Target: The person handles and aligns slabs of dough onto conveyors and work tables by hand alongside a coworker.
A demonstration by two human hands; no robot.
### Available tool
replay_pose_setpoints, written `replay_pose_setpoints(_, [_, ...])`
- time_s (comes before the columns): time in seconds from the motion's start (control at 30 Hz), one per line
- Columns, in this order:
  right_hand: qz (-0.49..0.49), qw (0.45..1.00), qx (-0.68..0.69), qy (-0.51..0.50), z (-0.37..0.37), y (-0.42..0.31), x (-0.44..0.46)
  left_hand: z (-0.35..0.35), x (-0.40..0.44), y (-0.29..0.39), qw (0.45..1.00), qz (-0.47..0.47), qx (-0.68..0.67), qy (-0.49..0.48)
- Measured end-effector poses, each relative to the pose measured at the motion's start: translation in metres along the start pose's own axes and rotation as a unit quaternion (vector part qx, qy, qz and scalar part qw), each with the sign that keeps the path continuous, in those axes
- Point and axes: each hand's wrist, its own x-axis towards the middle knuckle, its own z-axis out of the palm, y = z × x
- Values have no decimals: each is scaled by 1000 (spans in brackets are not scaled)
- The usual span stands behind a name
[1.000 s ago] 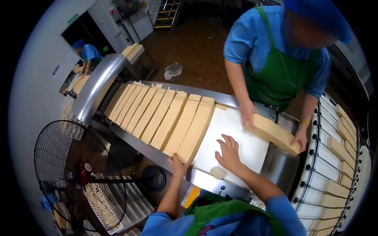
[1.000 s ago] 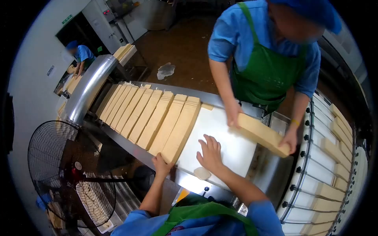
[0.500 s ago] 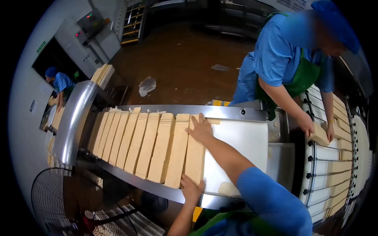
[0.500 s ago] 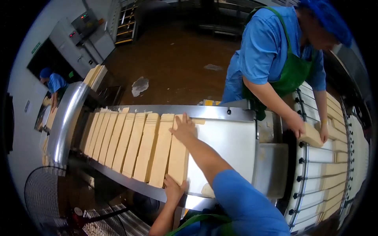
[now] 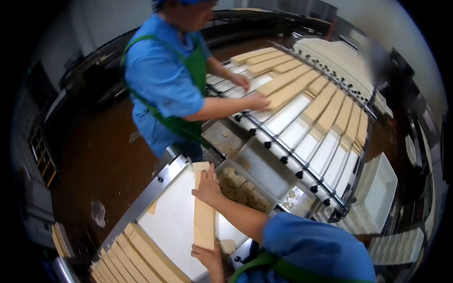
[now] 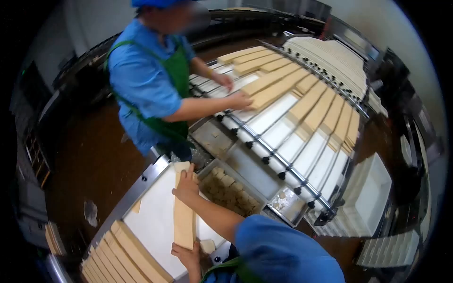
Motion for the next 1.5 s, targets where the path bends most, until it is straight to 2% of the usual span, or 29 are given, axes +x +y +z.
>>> replay_pose_setpoints(0.07, [24, 991, 89, 96, -21, 43, 7, 21, 6, 23, 998, 37, -9, 49])
replay_pose_setpoints(0.17, [15, 962, 184, 201, -85, 110, 10, 47, 6, 88, 993, 84, -67, 54])
replay_pose_setpoints(0.2, [26, 952, 205, 224, -114, 128, 7, 59, 9, 107, 992, 96, -65, 50])
replay_pose_setpoints(0.23, [36, 942, 225, 246, -148, 143, 5, 72, 11, 127, 987, 147, -29, 61])
replay_pose_setpoints(0.27, [38, 938, 235, 252, -180, 158, 6, 84, 13, 147, 978, 195, 7, 73])
replay_pose_setpoints(0.3, [39, 934, 245, 256, -209, 175, 11, 95, 16, 172, 977, 201, 9, 73])
replay_pose_setpoints(0.37, [43, 921, 242, 301, -251, 215, 38, 118, 22, 225, 959, 273, -22, 78])
replay_pose_setpoints(0.4, [57, 918, 249, 303, -269, 236, 60, 130, 28, 249, 958, 276, -21, 78])
replay_pose_setpoints(0.47, [71, 915, 258, 303, -302, 266, 94, 153, 43, 292, 936, 340, -90, 18])
replay_pose_setpoints(0.53, [129, 907, 249, 314, -333, 285, 121, 180, 63, 322, 927, 363, -97, 4])
replay_pose_setpoints(0.57, [127, 907, 252, 313, -349, 295, 134, 192, 71, 335, 917, 384, -106, -12])
replay_pose_setpoints(0.6, [147, 928, 191, 282, -363, 307, 146, 200, 78, 347, 916, 391, -91, -22])
replay_pose_setpoints(0.63, [165, 945, 130, 249, -375, 320, 160, 210, 87, 356, 915, 393, -86, -19])
replay_pose_setpoints(0.67, [142, 950, 30, 277, -376, 340, 184, 222, 99, 361, 916, 384, -99, -64])
replay_pose_setpoints(0.7, [141, 951, 34, 273, -387, 352, 196, 234, 109, 364, 915, 372, -110, -110])
replay_pose_setpoints(0.77, [131, 972, -86, 175, -409, 373, 222, 252, 122, 365, 906, 399, -80, -121])
replay_pose_setpoints(0.8, [129, 973, -78, 173, -415, 385, 233, 258, 124, 371, 905, 392, -76, -150])
replay_pose_setpoints(0.87, [129, 961, -77, 234, -428, 407, 255, 278, 131, 380, 899, 388, -71, -190])
replay_pose_setpoints(0.97, [153, 961, -48, 227, -446, 431, 276, 307, 129, 396, 898, 353, -109, -240])
replay_pose_setpoints(1.13, [172, 952, 29, 253, -454, 448, 297, 335, 128, 418, 904, 302, -116, -280])
replay_pose_setpoints(1.23, [167, 945, 40, 280, -459, 454, 296, 350, 128, 431, 905, 302, -105, -283])
replay_pose_setpoints(1.3, [210, 954, -13, 214, -468, 451, 296, 363, 127, 441, 898, 308, -122, -291])
replay_pose_setpoints(1.33, [214, 952, -12, 217, -469, 445, 291, 371, 126, 447, 891, 312, -145, -295])
replay_pose_setpoints(1.4, [199, 930, -140, 275, -456, 429, 277, 382, 124, 460, 888, 312, -149, -305])
replay_pose_setpoints(1.5, [174, 945, -86, 264, -435, 427, 279, 401, 126, 467, 883, 308, -166, -313])
